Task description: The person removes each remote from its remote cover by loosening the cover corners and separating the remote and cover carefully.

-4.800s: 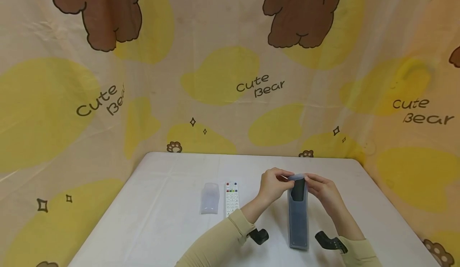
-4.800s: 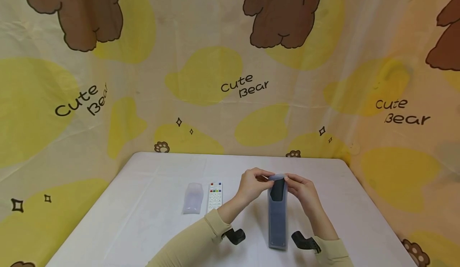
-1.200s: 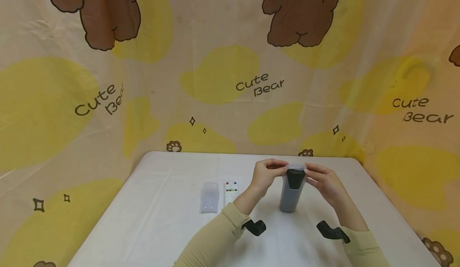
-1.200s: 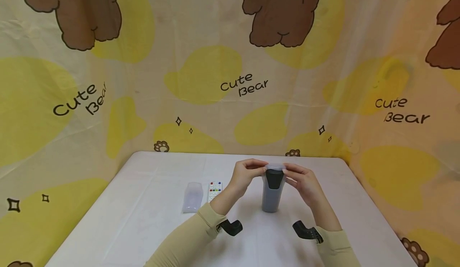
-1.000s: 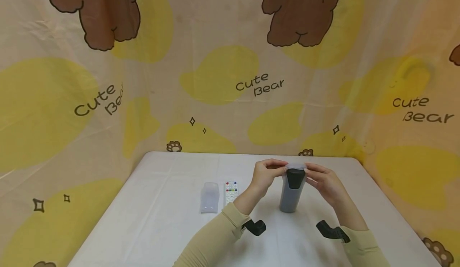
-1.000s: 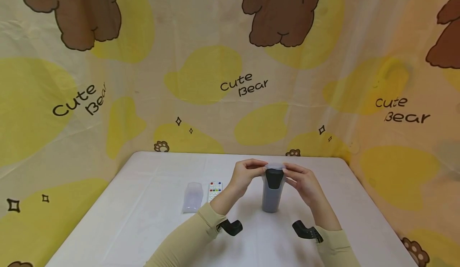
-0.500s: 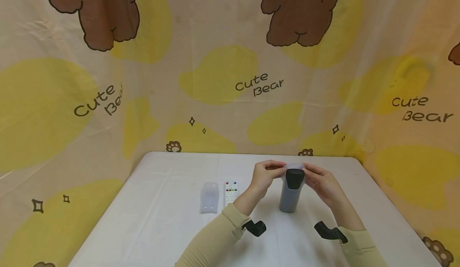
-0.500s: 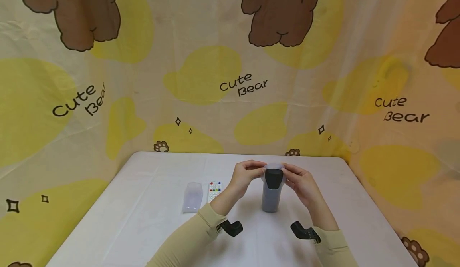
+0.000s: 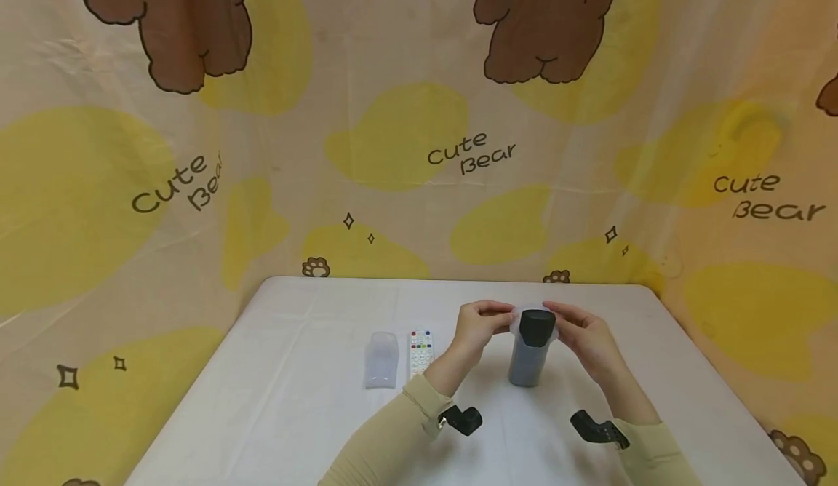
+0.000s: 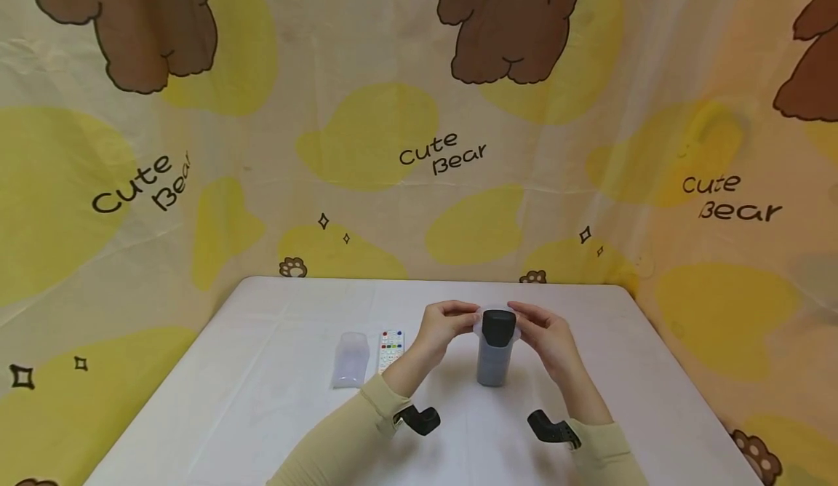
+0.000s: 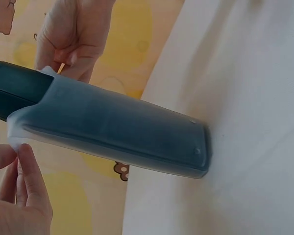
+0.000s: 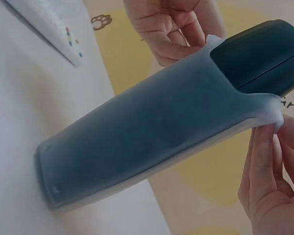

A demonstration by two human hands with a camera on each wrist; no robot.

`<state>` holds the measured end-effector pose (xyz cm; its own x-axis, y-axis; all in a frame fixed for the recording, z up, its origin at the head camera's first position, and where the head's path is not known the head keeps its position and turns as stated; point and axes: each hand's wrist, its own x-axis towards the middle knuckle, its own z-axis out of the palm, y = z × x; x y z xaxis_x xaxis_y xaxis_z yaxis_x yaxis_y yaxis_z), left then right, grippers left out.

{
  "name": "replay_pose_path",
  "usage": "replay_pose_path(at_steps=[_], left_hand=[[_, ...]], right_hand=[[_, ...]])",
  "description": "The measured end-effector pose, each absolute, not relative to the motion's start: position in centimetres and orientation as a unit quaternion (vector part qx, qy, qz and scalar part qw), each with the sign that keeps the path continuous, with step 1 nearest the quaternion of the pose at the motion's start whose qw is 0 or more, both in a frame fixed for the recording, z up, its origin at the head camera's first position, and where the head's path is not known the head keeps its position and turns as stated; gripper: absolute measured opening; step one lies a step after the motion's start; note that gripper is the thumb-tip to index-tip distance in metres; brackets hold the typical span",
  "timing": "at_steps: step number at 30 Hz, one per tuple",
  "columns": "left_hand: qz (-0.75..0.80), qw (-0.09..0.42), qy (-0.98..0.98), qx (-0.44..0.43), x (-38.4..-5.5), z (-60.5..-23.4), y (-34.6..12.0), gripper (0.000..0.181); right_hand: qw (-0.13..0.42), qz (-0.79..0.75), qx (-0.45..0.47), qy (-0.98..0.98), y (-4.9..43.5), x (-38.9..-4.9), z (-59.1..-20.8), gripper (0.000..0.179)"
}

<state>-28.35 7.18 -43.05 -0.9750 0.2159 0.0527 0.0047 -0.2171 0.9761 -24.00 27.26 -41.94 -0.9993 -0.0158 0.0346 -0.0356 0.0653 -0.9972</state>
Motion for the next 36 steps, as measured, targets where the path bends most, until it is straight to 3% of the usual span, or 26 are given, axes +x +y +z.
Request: replay_pose_path(at_steps=[23,36], left_hand=[[0.762,0.075,0.639,0.074,-28.5,-45.2,7.3,0.016],[0.762,0.080,0.639,0.061,-28.6,-45.9,7.5,0.015]], right_hand=[[-0.001,0.696,-0.058,-0.716,27.1,-23.9,-43.7,0.054],[0.019,0.722,-0.070,-0.688,26.7,-23.6,-44.4,0.048]])
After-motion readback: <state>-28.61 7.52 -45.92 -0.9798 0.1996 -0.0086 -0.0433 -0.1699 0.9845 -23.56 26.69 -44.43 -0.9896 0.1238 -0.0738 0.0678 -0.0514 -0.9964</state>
